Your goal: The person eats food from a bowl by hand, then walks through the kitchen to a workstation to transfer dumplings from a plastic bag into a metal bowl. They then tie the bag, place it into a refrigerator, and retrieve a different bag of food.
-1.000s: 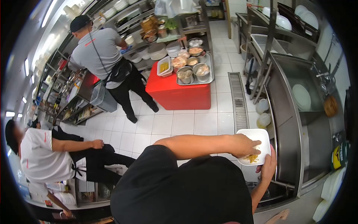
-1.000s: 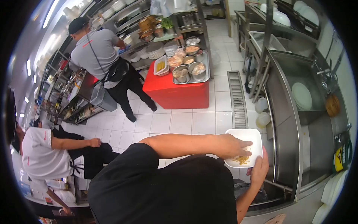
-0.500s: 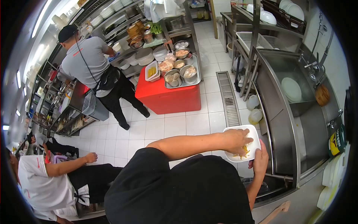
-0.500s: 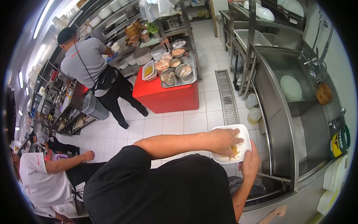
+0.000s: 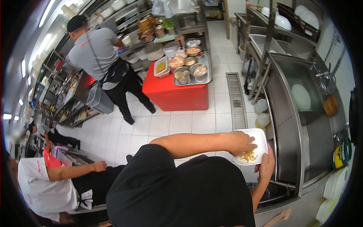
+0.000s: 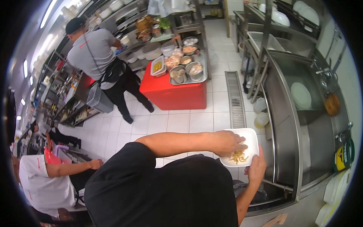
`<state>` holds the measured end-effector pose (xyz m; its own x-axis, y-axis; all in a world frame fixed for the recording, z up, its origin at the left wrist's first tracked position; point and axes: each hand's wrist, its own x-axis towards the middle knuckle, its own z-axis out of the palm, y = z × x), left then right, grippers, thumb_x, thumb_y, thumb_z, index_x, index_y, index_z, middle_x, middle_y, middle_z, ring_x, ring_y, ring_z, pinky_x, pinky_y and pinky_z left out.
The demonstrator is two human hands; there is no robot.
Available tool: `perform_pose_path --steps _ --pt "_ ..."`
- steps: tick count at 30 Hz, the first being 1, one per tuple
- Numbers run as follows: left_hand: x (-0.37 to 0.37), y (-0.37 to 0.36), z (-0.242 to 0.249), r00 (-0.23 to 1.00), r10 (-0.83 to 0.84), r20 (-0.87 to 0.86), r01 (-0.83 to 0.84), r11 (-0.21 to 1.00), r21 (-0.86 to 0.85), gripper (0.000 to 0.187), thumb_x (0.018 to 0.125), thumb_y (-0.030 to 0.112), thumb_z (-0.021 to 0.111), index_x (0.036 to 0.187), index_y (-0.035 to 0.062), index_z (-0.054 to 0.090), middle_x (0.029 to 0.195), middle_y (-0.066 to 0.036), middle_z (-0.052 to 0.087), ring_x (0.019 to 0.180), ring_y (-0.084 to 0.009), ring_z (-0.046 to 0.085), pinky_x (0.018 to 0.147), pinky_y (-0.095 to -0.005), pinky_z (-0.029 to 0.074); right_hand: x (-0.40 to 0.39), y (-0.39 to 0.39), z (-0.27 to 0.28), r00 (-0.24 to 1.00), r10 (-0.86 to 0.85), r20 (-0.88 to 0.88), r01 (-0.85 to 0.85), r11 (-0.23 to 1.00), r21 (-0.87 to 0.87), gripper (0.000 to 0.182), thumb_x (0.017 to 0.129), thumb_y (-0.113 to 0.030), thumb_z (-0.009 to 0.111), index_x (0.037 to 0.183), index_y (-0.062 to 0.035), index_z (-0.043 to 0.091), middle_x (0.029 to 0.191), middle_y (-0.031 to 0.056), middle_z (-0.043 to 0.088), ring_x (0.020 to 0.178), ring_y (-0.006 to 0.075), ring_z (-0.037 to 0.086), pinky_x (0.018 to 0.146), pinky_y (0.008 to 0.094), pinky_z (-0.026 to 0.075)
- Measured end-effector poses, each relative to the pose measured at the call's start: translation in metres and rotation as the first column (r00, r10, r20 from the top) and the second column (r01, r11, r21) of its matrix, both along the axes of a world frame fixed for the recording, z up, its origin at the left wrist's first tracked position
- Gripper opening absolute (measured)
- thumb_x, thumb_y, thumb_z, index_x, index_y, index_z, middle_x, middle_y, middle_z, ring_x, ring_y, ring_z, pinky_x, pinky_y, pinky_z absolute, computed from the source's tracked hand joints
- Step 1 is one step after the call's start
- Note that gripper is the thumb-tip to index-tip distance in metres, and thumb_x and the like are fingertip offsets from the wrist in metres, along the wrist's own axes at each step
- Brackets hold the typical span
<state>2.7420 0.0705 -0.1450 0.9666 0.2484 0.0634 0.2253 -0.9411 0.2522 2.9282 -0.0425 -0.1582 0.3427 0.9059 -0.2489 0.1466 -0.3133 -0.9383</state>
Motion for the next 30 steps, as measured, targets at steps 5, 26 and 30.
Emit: perform_pose_path --steps 5,26,30 --pt "0.007 -0.004 0.008 0.971 -0.004 -0.239 0.005 1.0 0.004 0.043 0.087 0.015 0.058 0.129 0.0073 0.057 0.117 -0.017 0.059 0.085 -0.0311 0.069 0.067 -0.0428 0.055 -0.003 0.003 0.0 0.999 0.053 0.009 -0.054 0.996 0.074 0.05 0.093 -0.013 0.035 0.139 0.0013 0.048 0.069 0.0108 0.06 0.037 0.0136 0.046 0.033 0.0295 0.038" --pt "-0.007 -0.014 -0.02 0.988 0.142 0.057 -0.135 0.985 -0.112 0.023 0.087 0.016 0.057 0.106 0.0092 0.067 0.11 -0.013 0.067 0.088 -0.0304 0.069 0.074 -0.0416 0.054 -0.009 0.002 0.021 0.991 0.1 0.093 -0.101 0.995 0.001 0.048 0.092 -0.011 0.036 0.137 -0.0018 0.051 0.07 0.0103 0.059 0.04 0.0144 0.047 0.04 0.0318 0.041" --pt "-0.012 0.005 0.014 0.922 0.321 0.217 -0.157 0.822 -0.547 0.038 0.087 0.007 0.06 0.124 0.0137 0.066 0.111 -0.009 0.07 0.095 -0.0231 0.069 0.088 -0.0335 0.053 -0.013 -0.003 0.045 0.988 0.062 0.144 -0.074 0.995 0.073 0.043 0.094 -0.012 0.038 0.132 -0.0004 0.054 0.061 0.0124 0.057 0.045 0.0173 0.055 0.047 0.0343 0.045"
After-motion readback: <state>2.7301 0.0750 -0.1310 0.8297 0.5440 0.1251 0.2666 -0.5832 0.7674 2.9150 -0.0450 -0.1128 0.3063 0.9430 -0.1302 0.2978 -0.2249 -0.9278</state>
